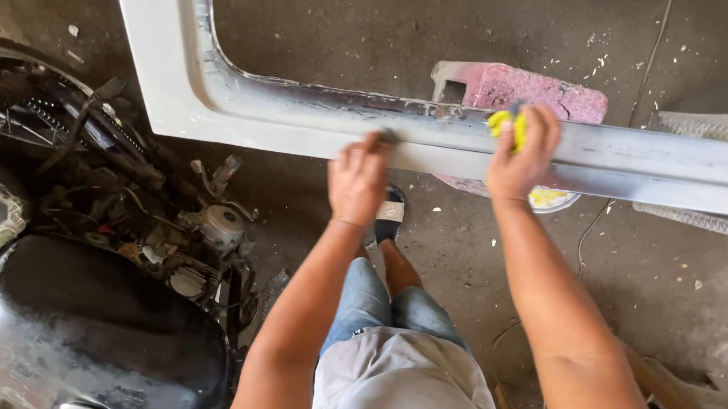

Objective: Sanding the frame of a car door with sandpaper and water.

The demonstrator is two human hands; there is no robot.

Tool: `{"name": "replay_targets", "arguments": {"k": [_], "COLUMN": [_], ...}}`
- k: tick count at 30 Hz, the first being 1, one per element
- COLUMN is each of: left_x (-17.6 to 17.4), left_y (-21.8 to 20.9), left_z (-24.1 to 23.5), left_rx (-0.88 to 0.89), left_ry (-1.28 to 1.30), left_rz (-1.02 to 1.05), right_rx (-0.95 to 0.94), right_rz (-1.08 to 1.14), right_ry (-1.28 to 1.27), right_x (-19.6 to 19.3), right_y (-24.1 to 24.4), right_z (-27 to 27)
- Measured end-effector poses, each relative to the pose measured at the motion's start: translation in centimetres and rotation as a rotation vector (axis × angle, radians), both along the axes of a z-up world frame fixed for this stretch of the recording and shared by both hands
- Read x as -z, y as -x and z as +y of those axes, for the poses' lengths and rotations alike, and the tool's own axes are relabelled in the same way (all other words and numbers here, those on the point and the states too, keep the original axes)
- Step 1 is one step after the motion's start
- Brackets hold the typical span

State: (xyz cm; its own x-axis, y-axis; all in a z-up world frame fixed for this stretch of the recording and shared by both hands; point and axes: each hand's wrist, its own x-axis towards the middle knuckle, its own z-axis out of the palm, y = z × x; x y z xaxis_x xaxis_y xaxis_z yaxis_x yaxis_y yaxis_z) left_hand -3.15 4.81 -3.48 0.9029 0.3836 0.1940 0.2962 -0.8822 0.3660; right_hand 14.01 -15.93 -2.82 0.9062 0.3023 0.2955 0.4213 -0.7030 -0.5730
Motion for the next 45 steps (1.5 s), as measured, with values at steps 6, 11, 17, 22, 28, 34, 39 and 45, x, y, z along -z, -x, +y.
{"name": "replay_targets", "arguments": {"k": [6,11,17,22,28,34,39,45], "left_x": [-1.2,0.9,-0.8,-0.5,-0.6,-1.8,-4.3,-3.8], "left_y": [2.0,4.0,3.4,6.6,7.7,7.4,5.0,11.1], "left_z": [5.3,10.4,5.5,15.1,19.3,22.5,28.2,27.9], "left_rx": [-0.062,-0.461,-0.002,-0.052,-0.382,0.055,-0.147,0.027], "left_ry": [0.018,0.0,0.037,0.017,-0.031,-0.016,-0.003,0.062], "left_rz": [-0.008,-0.114,-0.038,-0.036,-0.107,-0.046,-0.066,0.039], "right_rx": [-0.3,-0.38,-0.419,-0.399,-0.398,-0.349,-0.225,-0.11], "right_rz": [0.016,-0.022,-0.02,-0.055,-0.1,-0.063,-0.051,0.06], "right_ry": [0.082,0.143,0.125,0.173,0.216,0.316,0.46,0.376], "right_x": [1.7,-1.3,-1.3,-1.6,-2.1,-1.6,-1.4,-1.2], "right_y": [3.2,4.6,5.1,5.3,5.4,5.7,6.5,8.3], "right_z": [6.2,10.2,11.9,12.8,13.7,13.3,13.4,14.8]}}
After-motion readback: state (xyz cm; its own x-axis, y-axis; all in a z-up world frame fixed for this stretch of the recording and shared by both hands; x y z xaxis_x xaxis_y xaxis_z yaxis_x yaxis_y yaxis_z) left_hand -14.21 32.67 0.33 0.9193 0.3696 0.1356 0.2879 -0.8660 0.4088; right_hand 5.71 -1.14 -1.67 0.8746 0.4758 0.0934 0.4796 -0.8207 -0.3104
